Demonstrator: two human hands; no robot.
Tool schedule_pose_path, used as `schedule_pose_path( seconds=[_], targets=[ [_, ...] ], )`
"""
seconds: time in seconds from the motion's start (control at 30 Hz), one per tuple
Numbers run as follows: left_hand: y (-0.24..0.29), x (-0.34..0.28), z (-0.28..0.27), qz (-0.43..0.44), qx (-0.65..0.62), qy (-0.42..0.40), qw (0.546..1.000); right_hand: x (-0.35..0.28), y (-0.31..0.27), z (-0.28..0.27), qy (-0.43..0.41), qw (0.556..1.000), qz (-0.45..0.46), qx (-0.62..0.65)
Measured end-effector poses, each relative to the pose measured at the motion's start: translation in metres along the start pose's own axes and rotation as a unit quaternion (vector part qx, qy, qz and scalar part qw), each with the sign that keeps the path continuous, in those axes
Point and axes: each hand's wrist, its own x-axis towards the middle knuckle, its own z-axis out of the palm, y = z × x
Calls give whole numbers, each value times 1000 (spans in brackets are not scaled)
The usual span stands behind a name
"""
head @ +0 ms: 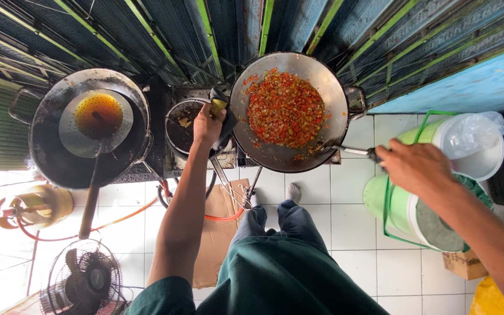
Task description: The person adds ingredients from packets and a bag into a large wok containing a mixture of chilies and oil, stirring it with a spoon.
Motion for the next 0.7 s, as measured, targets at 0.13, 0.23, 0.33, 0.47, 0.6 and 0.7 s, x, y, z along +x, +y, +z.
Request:
schedule_pose_path(
  seconds=[0.13, 0.23, 0.33, 0.47, 0.6, 0.7],
  targets=[
    [-2, -1, 4, 6, -23, 10, 1000, 38, -45, 20, 3, 999, -11, 49],
    [0, -4, 2, -10, -6, 7, 1000, 78, -87, 25, 0, 991, 4, 133],
    [-1, -4, 2, -10, -1, 5, 1000, 90, -101, 21, 67, 970, 44, 229],
    [-11, -4, 6, 2, -11, 13, 1000, 62, -83, 11, 82, 966, 49, 241],
    [-19, -5, 9, 14, -10, 20, 1000, 3, -42, 2, 28, 986, 78, 147],
    [-15, -5, 7, -28, -8, -8, 1000, -11, -45, 7, 27, 984, 74, 160]
  ],
)
